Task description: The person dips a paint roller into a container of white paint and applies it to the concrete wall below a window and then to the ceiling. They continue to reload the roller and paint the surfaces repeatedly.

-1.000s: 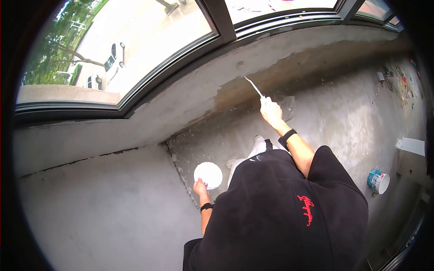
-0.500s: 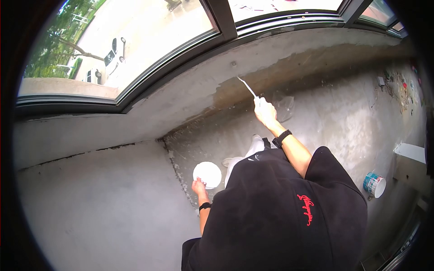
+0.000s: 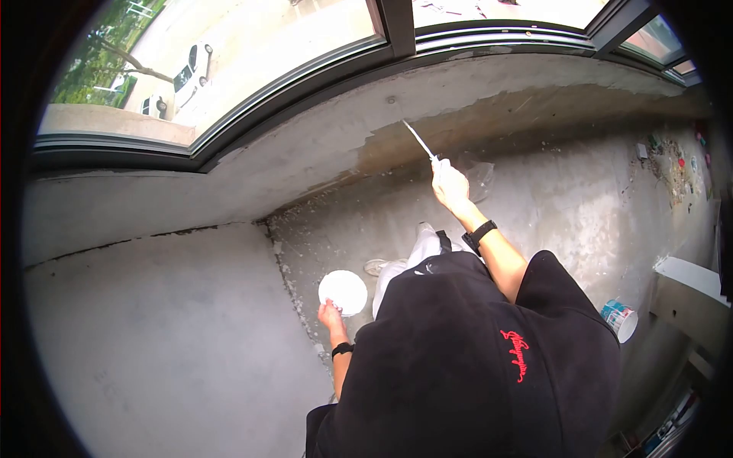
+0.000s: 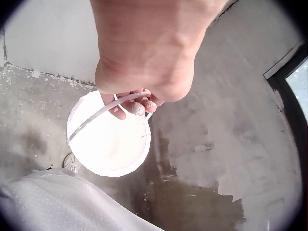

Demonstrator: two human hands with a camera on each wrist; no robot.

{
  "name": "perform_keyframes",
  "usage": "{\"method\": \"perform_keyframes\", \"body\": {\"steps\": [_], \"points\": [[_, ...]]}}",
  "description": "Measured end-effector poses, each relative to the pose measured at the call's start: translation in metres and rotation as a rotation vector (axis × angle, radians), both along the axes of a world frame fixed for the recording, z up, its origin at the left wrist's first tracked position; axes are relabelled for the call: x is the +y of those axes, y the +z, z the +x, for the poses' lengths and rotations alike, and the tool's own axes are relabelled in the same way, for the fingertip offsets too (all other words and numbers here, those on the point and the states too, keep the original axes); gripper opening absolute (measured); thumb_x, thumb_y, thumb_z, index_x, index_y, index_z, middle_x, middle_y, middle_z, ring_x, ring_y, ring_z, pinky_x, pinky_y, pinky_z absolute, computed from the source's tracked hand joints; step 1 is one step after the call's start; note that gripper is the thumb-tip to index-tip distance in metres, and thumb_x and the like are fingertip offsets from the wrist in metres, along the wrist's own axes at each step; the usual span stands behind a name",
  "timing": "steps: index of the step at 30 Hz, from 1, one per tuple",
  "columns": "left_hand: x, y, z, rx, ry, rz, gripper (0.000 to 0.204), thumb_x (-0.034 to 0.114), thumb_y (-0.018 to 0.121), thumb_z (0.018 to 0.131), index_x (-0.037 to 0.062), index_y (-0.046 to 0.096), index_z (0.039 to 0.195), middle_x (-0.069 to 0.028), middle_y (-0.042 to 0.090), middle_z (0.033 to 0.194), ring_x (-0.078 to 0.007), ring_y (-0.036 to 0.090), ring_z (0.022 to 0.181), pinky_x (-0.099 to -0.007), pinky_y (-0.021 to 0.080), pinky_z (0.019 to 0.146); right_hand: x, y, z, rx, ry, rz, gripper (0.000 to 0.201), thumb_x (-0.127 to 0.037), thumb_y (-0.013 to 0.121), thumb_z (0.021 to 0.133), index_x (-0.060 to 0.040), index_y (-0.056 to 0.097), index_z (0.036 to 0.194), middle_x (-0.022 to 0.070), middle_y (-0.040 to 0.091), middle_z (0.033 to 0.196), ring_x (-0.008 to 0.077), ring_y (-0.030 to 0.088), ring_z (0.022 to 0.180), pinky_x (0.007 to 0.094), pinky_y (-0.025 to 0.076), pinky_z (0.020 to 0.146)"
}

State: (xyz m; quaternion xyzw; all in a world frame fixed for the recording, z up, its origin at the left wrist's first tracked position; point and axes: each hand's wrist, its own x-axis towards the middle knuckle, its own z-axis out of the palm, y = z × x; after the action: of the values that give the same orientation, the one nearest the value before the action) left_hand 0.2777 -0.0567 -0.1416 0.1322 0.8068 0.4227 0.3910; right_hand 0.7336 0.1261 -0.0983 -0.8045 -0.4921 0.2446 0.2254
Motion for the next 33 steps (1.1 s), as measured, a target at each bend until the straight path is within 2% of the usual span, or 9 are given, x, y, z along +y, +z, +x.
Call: {"method": "perform_keyframes", "body": {"steps": [4, 6, 9, 14, 18, 22, 25, 27, 33], "points": [[0.004, -0.006, -0.004, 0.001, -0.009, -0.013, 0.021, 0.015, 0.057, 0.092, 0.0053, 0.053, 0.073, 0.0001, 0.046, 0.057, -0.0093, 0.044, 0.047, -0.0246, 0.04, 0.043, 0.023, 0.002, -0.026, 0.113, 0.038, -0.018, 0.038, -0.038, 0.038, 0.097, -0.0027, 0.053, 0.096, 0.0202, 0.065, 0.084, 0.038, 0.063, 0.084, 0.0475, 0.049, 0.074], [0.001, 0.0, -0.002, 0.033, -0.012, -0.067, 0.021, 0.015, 0.058, 0.091, 0.0054, 0.052, 0.073, -0.0001, 0.045, 0.056, -0.009, 0.043, 0.045, -0.0246, 0.039, 0.042, 0.028, 0.005, -0.031, 0.459, 0.043, -0.002, 0.039, -0.041, 0.046, 0.093, -0.0042, 0.057, 0.099, 0.0192, 0.066, 0.089, 0.0362, 0.063, 0.089, 0.0444, 0.048, 0.077], [-0.001, -0.004, -0.009, 0.001, -0.013, -0.041, 0.021, 0.015, 0.058, 0.091, 0.0053, 0.053, 0.073, -0.0003, 0.046, 0.056, -0.0091, 0.044, 0.046, -0.0245, 0.039, 0.042, 0.029, 0.006, -0.029, 0.516, 0.051, -0.002, 0.041, -0.044, 0.054, 0.088, -0.0052, 0.06, 0.099, 0.0177, 0.066, 0.091, 0.0339, 0.063, 0.091, 0.0413, 0.047, 0.079], [0.005, 0.0, -0.007, 0.033, 0.001, -0.046, 0.02, 0.014, 0.058, 0.09, 0.0051, 0.053, 0.073, 0.0002, 0.046, 0.057, -0.0098, 0.044, 0.046, -0.0249, 0.039, 0.042, 0.013, 0.001, 0.004, 0.404, -0.069, 0.131, 0.04, -0.045, 0.056, 0.087, -0.0068, 0.063, 0.095, 0.0149, 0.066, 0.079, 0.031, 0.065, 0.079, 0.0398, 0.048, 0.072], [0.01, 0.0, -0.011, 0.061, -0.041, -0.039, 0.021, 0.015, 0.057, 0.091, 0.005, 0.053, 0.073, 0.0002, 0.047, 0.057, -0.0098, 0.045, 0.046, -0.0253, 0.039, 0.042, -0.001, -0.012, 0.034, 0.398, -0.168, 0.178, 0.041, -0.046, 0.056, 0.088, -0.0067, 0.063, 0.097, 0.0154, 0.066, 0.085, 0.0302, 0.065, 0.083, 0.0389, 0.048, 0.075], [0.02, 0.0, -0.02, 0.068, -0.07, -0.064, 0.023, 0.017, 0.057, 0.091, 0.0048, 0.054, 0.072, -0.0002, 0.048, 0.057, -0.0097, 0.045, 0.047, -0.0252, 0.039, 0.043, -0.013, -0.004, 0.054, 0.333, -0.259, 0.187, 0.041, -0.046, 0.055, 0.088, -0.0062, 0.063, 0.098, 0.0165, 0.066, 0.085, 0.0312, 0.064, 0.083, 0.0387, 0.048, 0.075], [0.024, 0.006, -0.014, 0.037, -0.072, -0.053, 0.023, 0.017, 0.056, 0.092, 0.0045, 0.054, 0.072, -0.0002, 0.048, 0.058, -0.0095, 0.045, 0.047, -0.025, 0.039, 0.043, -0.019, 0.0, 0.071, 0.293, -0.345, 0.209, 0.042, -0.046, 0.055, 0.09, -0.0047, 0.063, 0.098, 0.0146, 0.066, 0.083, 0.0266, 0.064, 0.078, 0.0363, 0.048, 0.072], [0.028, 0.013, -0.006, 0.049, -0.073, -0.062, 0.023, 0.017, 0.056, 0.092, 0.0044, 0.054, 0.073, 0.0, 0.048, 0.058, -0.0094, 0.044, 0.047, -0.0249, 0.039, 0.043, -0.022, 0.008, 0.082, 0.142, -0.385, 0.202, 0.043, -0.046, 0.055, 0.09, -0.005, 0.063, 0.098, 0.0165, 0.065, 0.079, 0.031, 0.064, 0.076, 0.0383, 0.048, 0.07], [0.032, 0.014, -0.005, -0.006, -0.07, -0.039, 0.02, 0.015, 0.057, 0.091, 0.0049, 0.054, 0.074, -0.0002, 0.046, 0.058, -0.0108, 0.044, 0.046, -0.0258, 0.04, 0.044, -0.028, 0.015, 0.102, 0.133, -0.492, 0.235, 0.042, -0.047, 0.053, 0.09, -0.0066, 0.063, 0.095, 0.0175, 0.066, 0.079, 0.0357, 0.065, 0.079, 0.0431, 0.049, 0.071]]}}
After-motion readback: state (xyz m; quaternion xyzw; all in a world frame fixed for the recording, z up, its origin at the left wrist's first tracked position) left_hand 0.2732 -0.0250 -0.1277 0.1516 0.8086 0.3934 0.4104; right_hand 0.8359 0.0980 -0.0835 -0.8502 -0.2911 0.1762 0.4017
